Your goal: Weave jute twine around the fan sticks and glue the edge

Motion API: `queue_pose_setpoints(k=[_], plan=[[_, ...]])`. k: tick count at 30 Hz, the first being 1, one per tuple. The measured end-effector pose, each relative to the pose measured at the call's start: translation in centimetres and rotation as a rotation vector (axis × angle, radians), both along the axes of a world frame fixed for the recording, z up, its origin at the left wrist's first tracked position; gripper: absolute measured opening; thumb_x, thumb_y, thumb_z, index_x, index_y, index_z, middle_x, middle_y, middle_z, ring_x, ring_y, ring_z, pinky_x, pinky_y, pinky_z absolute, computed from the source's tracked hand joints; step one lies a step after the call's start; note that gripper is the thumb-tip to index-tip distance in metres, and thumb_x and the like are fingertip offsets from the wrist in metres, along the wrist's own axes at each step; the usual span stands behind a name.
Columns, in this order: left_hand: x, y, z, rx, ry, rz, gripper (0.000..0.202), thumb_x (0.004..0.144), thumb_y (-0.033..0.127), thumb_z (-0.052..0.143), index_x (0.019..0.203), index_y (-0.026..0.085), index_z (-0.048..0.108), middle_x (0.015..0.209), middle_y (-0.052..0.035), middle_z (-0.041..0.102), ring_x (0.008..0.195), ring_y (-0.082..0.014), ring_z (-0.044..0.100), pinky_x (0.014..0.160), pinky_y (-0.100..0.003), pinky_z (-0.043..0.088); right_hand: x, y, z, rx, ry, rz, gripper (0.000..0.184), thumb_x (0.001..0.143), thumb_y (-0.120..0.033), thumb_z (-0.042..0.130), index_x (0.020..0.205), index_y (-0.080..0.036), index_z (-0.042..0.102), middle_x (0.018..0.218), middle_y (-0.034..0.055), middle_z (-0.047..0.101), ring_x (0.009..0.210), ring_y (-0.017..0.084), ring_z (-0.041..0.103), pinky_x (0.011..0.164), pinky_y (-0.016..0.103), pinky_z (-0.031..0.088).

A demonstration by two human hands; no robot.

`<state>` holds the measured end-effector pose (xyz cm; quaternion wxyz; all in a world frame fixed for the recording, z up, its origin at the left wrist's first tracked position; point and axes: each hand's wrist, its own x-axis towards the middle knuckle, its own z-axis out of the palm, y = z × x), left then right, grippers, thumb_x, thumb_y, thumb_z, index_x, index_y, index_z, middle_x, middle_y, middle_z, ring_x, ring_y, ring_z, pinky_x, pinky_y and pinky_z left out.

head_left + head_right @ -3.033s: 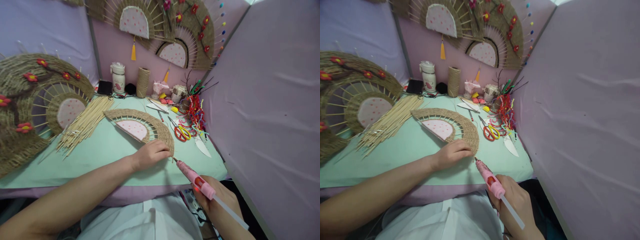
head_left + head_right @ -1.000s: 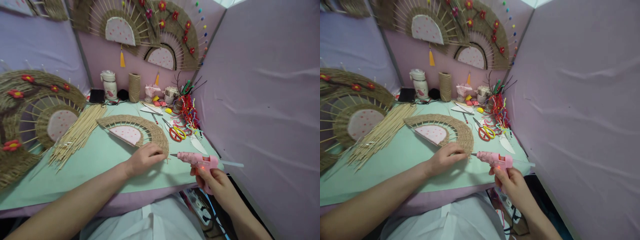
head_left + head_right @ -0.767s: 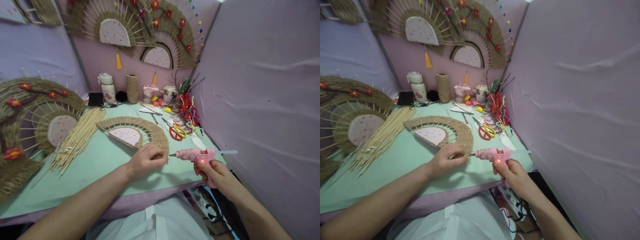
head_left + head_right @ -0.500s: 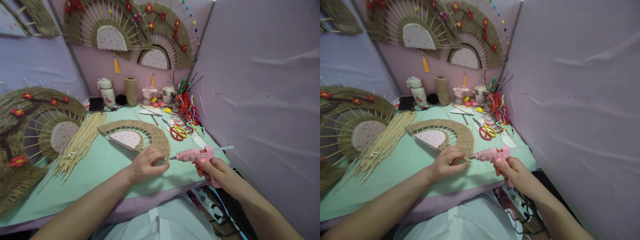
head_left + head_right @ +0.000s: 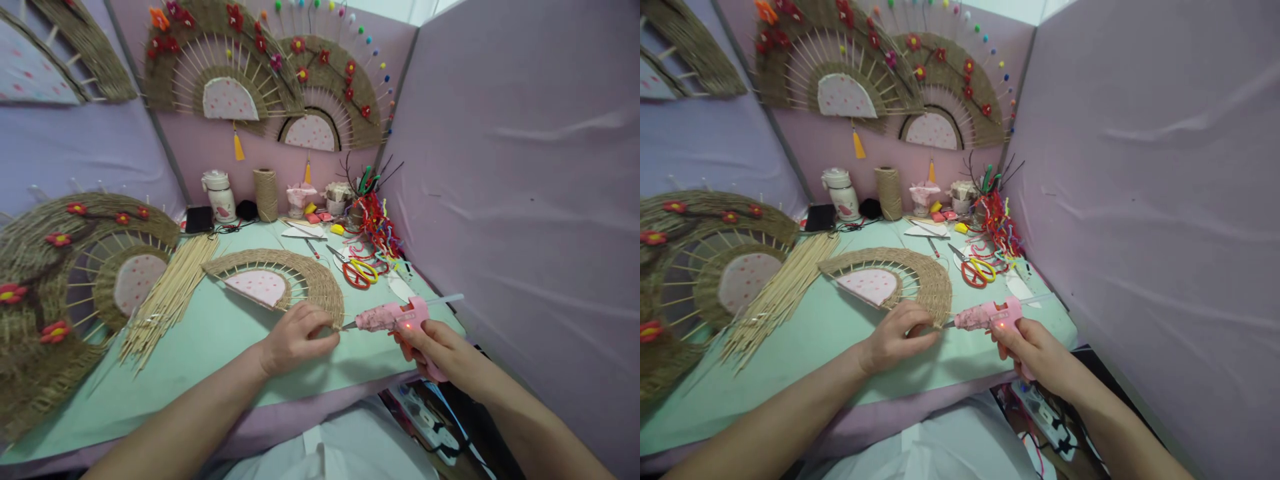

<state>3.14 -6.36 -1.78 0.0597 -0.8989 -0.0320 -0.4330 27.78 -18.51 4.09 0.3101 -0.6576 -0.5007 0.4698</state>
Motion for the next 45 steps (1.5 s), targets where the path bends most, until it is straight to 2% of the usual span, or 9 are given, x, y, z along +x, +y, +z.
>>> queue_pose_setpoints(k=[12,21,27,30,34,37,40,45], plan=[[0.1,0.0,-0.2,-0.052,0.021,-0.004,0.014,0.082,0.015,0.058,0.096,0.02,0.06,0.09,-0.0038,0.061,0.086,-0.0157,0.053,0.076,-0.03,0.042,-0.1,0.1,0.7,-0.008,-0.024,-0.008,0.05,0.076,-0.065,0.047,0.058,-0.019,0.046,0.049,-0.0066,0.035,0.04,0.008,0.038,0.039,0.021,0.033],[0.2,-0.1,0.0,-0.062,0.008,0.001,0.012,0.082,0.016,0.059,0.093,0.019,0.06,0.086,-0.0033,0.061,0.084,-0.0151,0.053,0.076,-0.029,0.042,0.3,0.1,0.5,-0.043,-0.047,0.008,0.053,0.076,-0.069,0.045,0.06,-0.019,0.041,0.052,-0.0061,0.035,0.042,0.007,0.036,0.041,0.022,0.032],[0.2,-0.2,0.1,-0.003,-0.015,-0.001,0.013,0.081,0.015,0.061,0.093,0.02,0.06,0.091,-0.0044,0.062,0.086,-0.0162,0.054,0.076,-0.03,0.043,0.4,0.2,0.4,-0.057,-0.085,0.015,0.054,0.074,-0.072,0.044,0.059,-0.021,0.039,0.05,-0.006,0.034,0.043,0.008,0.035,0.043,0.024,0.033],[0.1,-0.2,0.0,-0.069,0.0,0.002,0.012,0.082,0.016,0.06,0.093,0.02,0.061,0.09,-0.0041,0.062,0.087,-0.0158,0.054,0.077,-0.029,0.043,0.3,0.2,0.4,-0.053,-0.096,0.006,0.054,0.074,-0.072,0.044,0.059,-0.021,0.039,0.05,-0.006,0.034,0.044,0.009,0.037,0.044,0.024,0.034],[0.1,-0.2,-0.2,-0.176,0.01,0.02,0.01,0.084,0.019,0.058,0.093,0.02,0.061,0.087,-0.0033,0.062,0.086,-0.0146,0.054,0.077,-0.028,0.043,0.1,0.2,0.8,-0.062,-0.088,0.007,0.054,0.073,-0.072,0.044,0.062,-0.019,0.045,0.052,-0.0056,0.036,0.044,0.009,0.038,0.043,0.023,0.033],[0.2,-0.3,-0.2,-0.191,0.002,0.015,0.009,0.084,0.019,0.058,0.093,0.02,0.061,0.086,-0.0034,0.062,0.086,-0.0147,0.054,0.077,-0.028,0.043,0.0,0.2,1.4,-0.055,-0.079,0.019,0.053,0.073,-0.069,0.046,0.072,-0.017,0.055,0.055,-0.0041,0.042,0.044,0.008,0.04,0.042,0.022,0.033],[0.2,-0.3,0.0,-0.173,0.011,0.005,0.009,0.084,0.019,0.058,0.092,0.019,0.061,0.086,-0.0034,0.062,0.085,-0.0152,0.054,0.077,-0.029,0.042,0.0,0.2,1.7,-0.047,-0.06,0.042,0.053,0.076,-0.067,0.045,0.081,-0.016,0.059,0.056,-0.0034,0.046,0.042,0.008,0.04,0.041,0.021,0.032],[0.2,-0.3,0.0,-0.155,0.013,0.008,0.008,0.083,0.018,0.058,0.091,0.019,0.06,0.088,-0.0037,0.062,0.085,-0.0153,0.054,0.076,-0.029,0.043,0.3,0.1,1.3,-0.051,-0.042,0.035,0.051,0.075,-0.067,0.048,0.07,-0.016,0.055,0.053,-0.0041,0.043,0.042,0.007,0.039,0.042,0.021,0.032]])
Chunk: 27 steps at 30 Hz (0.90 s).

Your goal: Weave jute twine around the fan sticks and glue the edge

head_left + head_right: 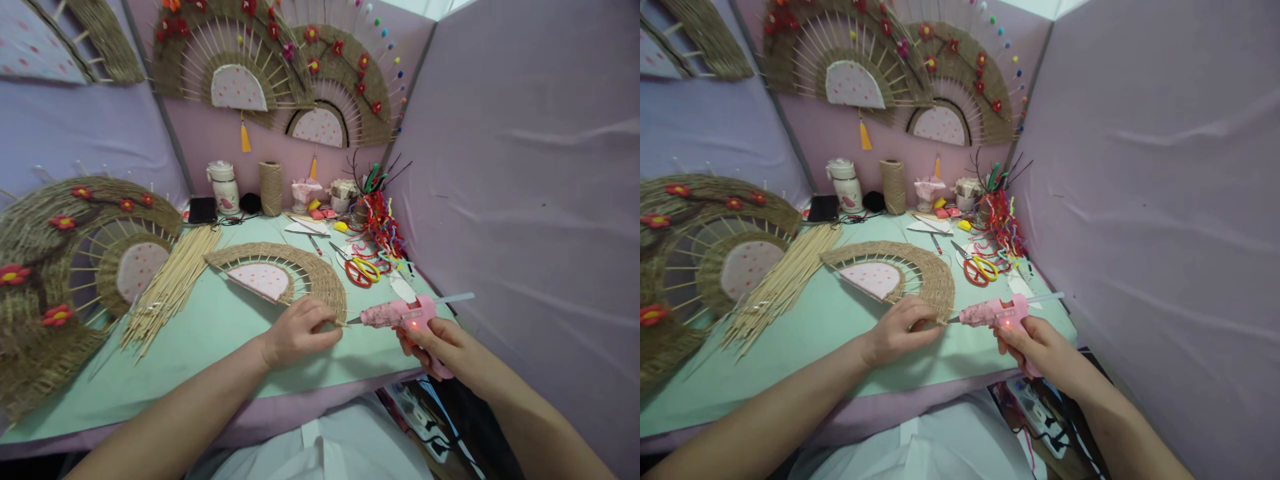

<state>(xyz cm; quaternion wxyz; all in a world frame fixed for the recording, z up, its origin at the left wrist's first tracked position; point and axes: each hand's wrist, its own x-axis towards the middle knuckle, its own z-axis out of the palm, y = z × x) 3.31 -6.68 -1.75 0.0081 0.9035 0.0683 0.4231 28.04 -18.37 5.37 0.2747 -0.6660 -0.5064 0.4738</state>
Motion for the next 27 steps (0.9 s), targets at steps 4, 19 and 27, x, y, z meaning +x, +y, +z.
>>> queue_pose_setpoints(k=[4,19,27], plan=[[0.06,0.06,-0.1,-0.009,0.0,0.004,0.009,0.083,0.018,0.058,0.092,0.02,0.06,0.087,-0.0033,0.062,0.086,-0.0151,0.054,0.077,-0.029,0.043,0.12,-0.03,-0.64,-0.007,-0.008,-0.021,0.053,0.073,-0.07,0.049,0.062,-0.018,0.046,0.05,-0.006,0.036,0.041,0.007,0.037,0.041,0.022,0.031],[-0.08,0.25,-0.21,0.103,0.001,-0.005,0.011,0.083,0.016,0.058,0.092,0.021,0.062,0.092,-0.0042,0.062,0.088,-0.0164,0.054,0.078,-0.03,0.043,0.36,-0.3,-0.77,0.011,-0.152,0.014,0.057,0.074,-0.075,0.04,0.056,-0.021,0.039,0.046,-0.0023,0.043,0.044,0.01,0.039,0.045,0.025,0.031],[-0.02,0.26,-0.44,0.023,0.008,-0.012,0.011,0.084,0.018,0.057,0.094,0.021,0.062,0.091,-0.0043,0.062,0.089,-0.0163,0.054,0.078,-0.03,0.043,0.51,-0.33,-0.73,0.021,-0.174,0.035,0.055,0.077,-0.07,0.041,0.055,-0.02,0.04,0.047,-0.0015,0.044,0.047,0.011,0.04,0.048,0.026,0.033]])
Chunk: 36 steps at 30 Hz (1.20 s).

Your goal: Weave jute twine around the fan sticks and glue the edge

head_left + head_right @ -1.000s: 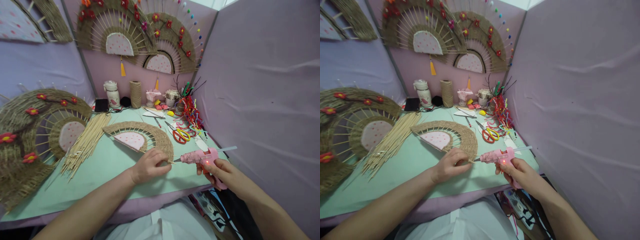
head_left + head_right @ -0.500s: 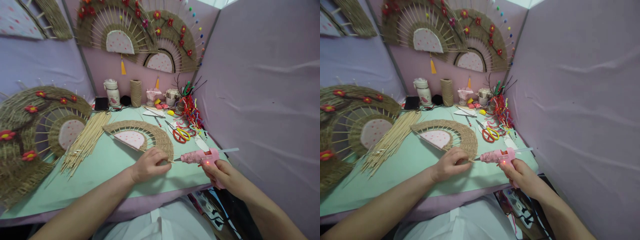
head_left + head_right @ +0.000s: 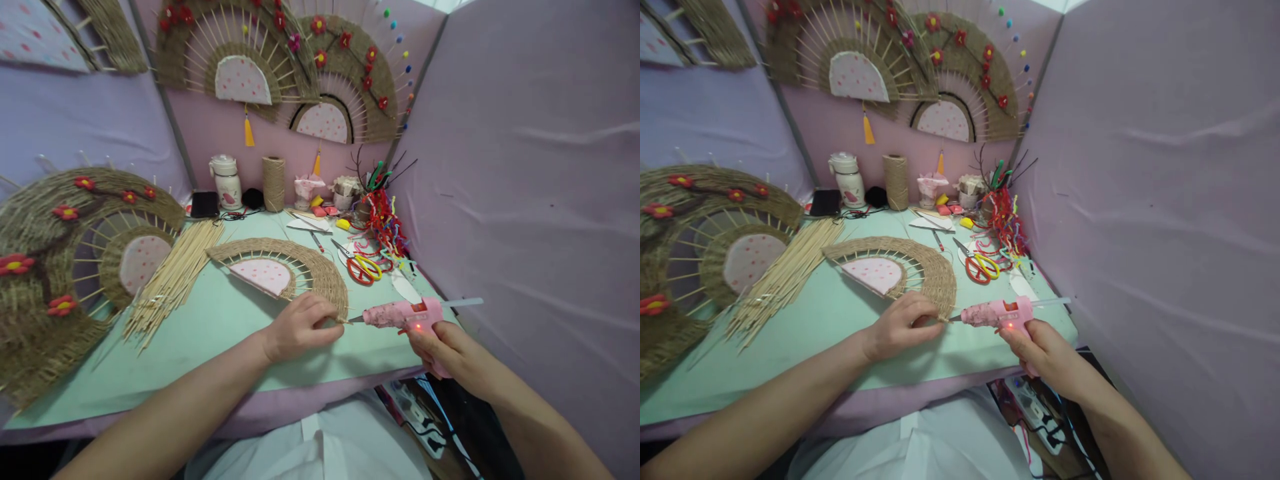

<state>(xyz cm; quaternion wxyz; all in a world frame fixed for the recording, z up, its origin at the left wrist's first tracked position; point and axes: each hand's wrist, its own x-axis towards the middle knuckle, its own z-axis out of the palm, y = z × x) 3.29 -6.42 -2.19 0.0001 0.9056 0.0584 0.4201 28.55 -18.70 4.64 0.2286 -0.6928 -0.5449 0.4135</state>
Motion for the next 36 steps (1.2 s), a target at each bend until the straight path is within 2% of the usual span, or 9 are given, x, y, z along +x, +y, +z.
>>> queue_pose_setpoints(k=[4,7,11,18,25,36], plan=[[0.0,0.0,0.0,0.002,-0.007,-0.001,0.011,0.084,0.018,0.057,0.094,0.02,0.061,0.089,-0.0041,0.062,0.088,-0.0162,0.054,0.077,-0.03,0.043,-0.4,0.1,0.3,-0.004,0.06,-0.032,0.054,0.075,-0.071,0.043,0.06,-0.019,0.046,0.05,-0.0033,0.041,0.046,0.01,0.039,0.046,0.024,0.032],[0.0,0.0,0.1,-0.007,-0.001,0.001,0.01,0.084,0.018,0.057,0.093,0.02,0.061,0.087,-0.0038,0.061,0.086,-0.0157,0.054,0.077,-0.03,0.043,-0.7,0.0,0.7,-0.013,0.127,-0.05,0.053,0.074,-0.069,0.047,0.074,-0.016,0.056,0.055,-0.0042,0.04,0.047,0.01,0.041,0.046,0.023,0.034],[0.0,-0.1,0.2,0.009,0.009,0.003,0.011,0.084,0.018,0.056,0.094,0.02,0.06,0.089,-0.0041,0.062,0.086,-0.0154,0.054,0.078,-0.029,0.043,-0.8,-0.2,1.0,-0.012,0.135,-0.073,0.054,0.074,-0.068,0.048,0.083,-0.016,0.061,0.056,-0.0036,0.042,0.047,0.01,0.042,0.045,0.024,0.036],[0.0,-0.1,0.1,0.006,0.002,0.011,0.009,0.085,0.02,0.055,0.092,0.021,0.061,0.089,-0.0038,0.063,0.087,-0.0158,0.055,0.078,-0.03,0.042,-0.6,-0.1,0.7,-0.007,0.14,-0.062,0.051,0.075,-0.067,0.049,0.071,-0.017,0.058,0.05,-0.0031,0.043,0.045,0.011,0.042,0.046,0.024,0.037],[0.0,-0.2,0.2,-0.073,0.012,0.016,0.01,0.086,0.022,0.054,0.093,0.021,0.061,0.086,-0.0033,0.063,0.086,-0.0151,0.055,0.077,-0.028,0.042,-0.4,-0.2,0.0,-0.006,0.13,-0.068,0.051,0.076,-0.067,0.047,0.069,-0.018,0.055,0.049,-0.0038,0.042,0.044,0.011,0.042,0.045,0.024,0.036],[0.1,-0.1,0.1,-0.106,0.019,0.012,0.01,0.086,0.022,0.054,0.093,0.02,0.062,0.088,-0.0039,0.063,0.088,-0.0154,0.055,0.079,-0.029,0.043,-0.9,0.0,0.5,-0.011,0.104,-0.052,0.053,0.073,-0.071,0.046,0.063,-0.019,0.049,0.046,-0.0041,0.041,0.042,0.01,0.039,0.043,0.024,0.032]])
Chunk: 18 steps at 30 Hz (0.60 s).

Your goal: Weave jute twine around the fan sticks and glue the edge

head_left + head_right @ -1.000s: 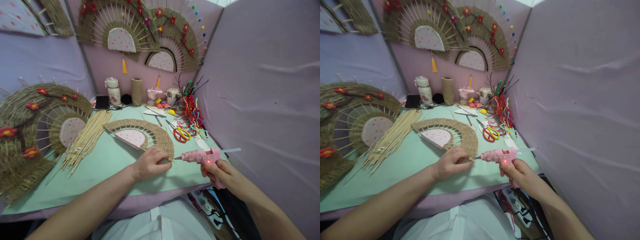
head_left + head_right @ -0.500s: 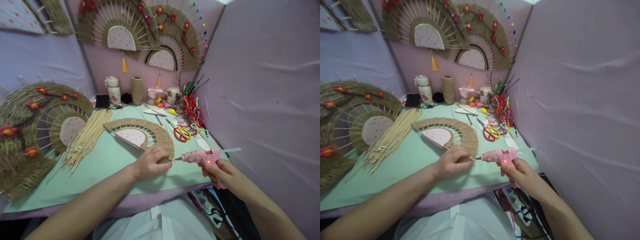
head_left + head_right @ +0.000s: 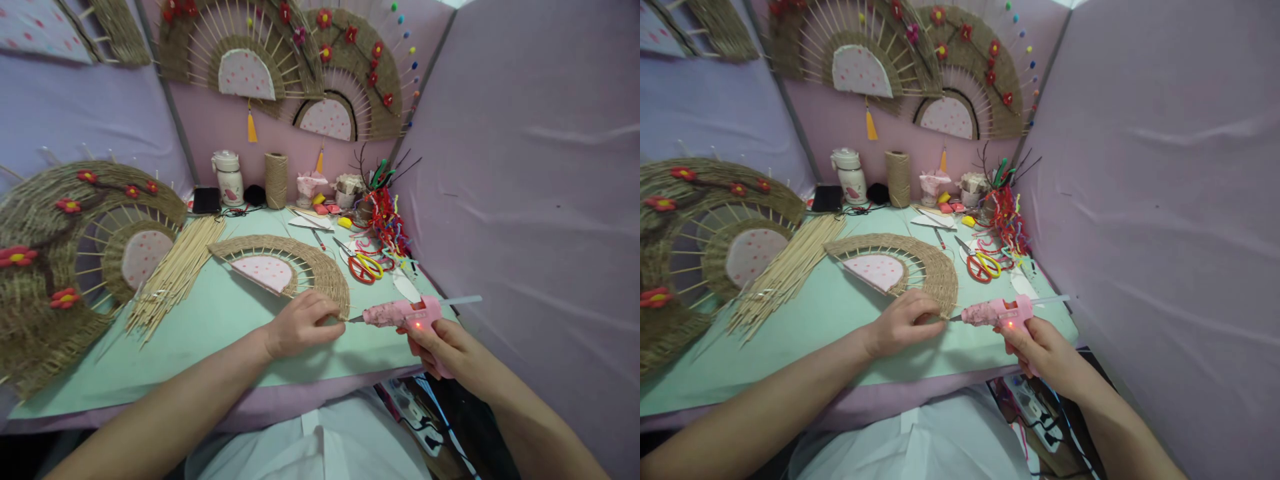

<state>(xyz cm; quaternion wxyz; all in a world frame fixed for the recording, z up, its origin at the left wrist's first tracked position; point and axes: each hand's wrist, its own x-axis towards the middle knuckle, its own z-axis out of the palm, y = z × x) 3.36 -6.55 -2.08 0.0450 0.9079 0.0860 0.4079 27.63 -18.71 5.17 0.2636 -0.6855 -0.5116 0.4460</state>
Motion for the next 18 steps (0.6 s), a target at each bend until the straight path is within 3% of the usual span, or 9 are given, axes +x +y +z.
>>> queue_pose_setpoints(k=[13,18], plan=[[-0.01,-0.03,0.15,0.065,-0.005,-0.003,0.01,0.087,0.021,0.053,0.091,0.02,0.062,0.09,-0.0049,0.063,0.088,-0.0158,0.055,0.079,-0.029,0.043,0.32,0.06,-0.3,0.021,-0.057,0.006,0.055,0.074,-0.072,0.044,0.062,-0.019,0.048,0.045,-0.0034,0.043,0.042,0.01,0.041,0.043,0.024,0.032],[0.03,0.1,0.19,0.2,-0.038,-0.008,0.009,0.084,0.018,0.057,0.09,0.021,0.062,0.091,-0.0042,0.063,0.088,-0.0169,0.054,0.077,-0.03,0.043,0.38,0.06,-0.22,0.027,-0.07,0.019,0.054,0.075,-0.072,0.044,0.061,-0.019,0.046,0.046,-0.0035,0.044,0.042,0.01,0.041,0.043,0.024,0.031]])
